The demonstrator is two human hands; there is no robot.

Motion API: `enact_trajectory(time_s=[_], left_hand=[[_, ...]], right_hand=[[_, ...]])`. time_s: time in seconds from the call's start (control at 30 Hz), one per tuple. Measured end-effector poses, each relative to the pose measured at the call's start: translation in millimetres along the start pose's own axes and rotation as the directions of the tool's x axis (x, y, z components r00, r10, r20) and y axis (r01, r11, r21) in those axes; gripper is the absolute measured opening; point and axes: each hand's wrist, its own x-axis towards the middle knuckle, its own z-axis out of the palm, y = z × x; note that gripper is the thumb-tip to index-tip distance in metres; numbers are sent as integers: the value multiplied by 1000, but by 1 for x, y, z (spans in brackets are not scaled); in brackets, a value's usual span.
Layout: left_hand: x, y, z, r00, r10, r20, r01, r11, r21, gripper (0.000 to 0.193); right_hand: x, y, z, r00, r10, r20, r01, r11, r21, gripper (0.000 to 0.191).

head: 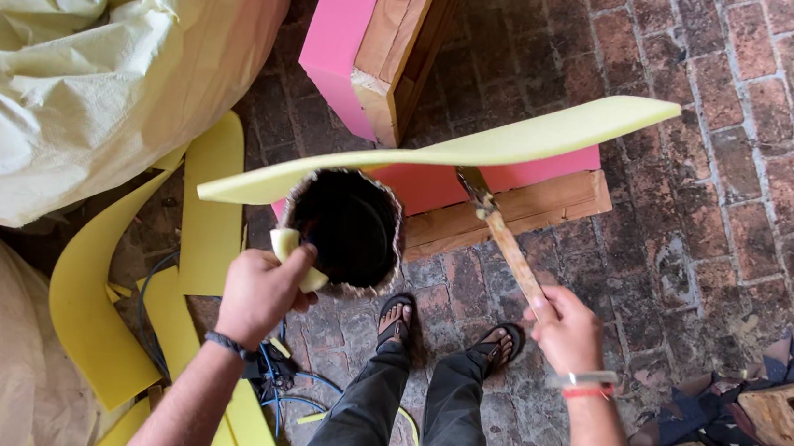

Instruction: The person brushes glue from a container onto the wooden rail of a padded frame, then lays a yellow foam sheet over the glued surface and presses it down. They use a hand saw to trim the foam edge, press the foam flat with both hands, and apply more glue along the wood before smoothing the foam again.

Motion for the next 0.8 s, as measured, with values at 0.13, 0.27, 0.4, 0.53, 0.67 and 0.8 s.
enact_trajectory(time_s=[0.13,0.27,0.4,0.53,0.67,0.8], left_hand=[[20,-7,-7,999,34,-32,-34,999,2,52],[33,-4,-8,999,23,-32,-26,995,-100,48],[44,1,-11,999,5,-42,-11,990,-139,53],[50,1,-15,1000,0,-17,-2,995,-101,58],[51,1,-16,999,-22,-22,20,995,-101,57],[50,-1,-11,999,-25,-21,21,986,-165,54]], right_hand=[[17,-24,0,995,-96,-38,91,988,-127,30],[11,-33,4,967,-70,-243,15,974,-224,22],[10,-32,23,981,-192,-43,159,902,-401,21],[34,-35,5,958,-86,-275,82,996,-24,24],[47,-33,-13,945,-33,-325,-9,992,-126,22],[52,-28,-19,942,30,-334,-46,998,-41,22]])
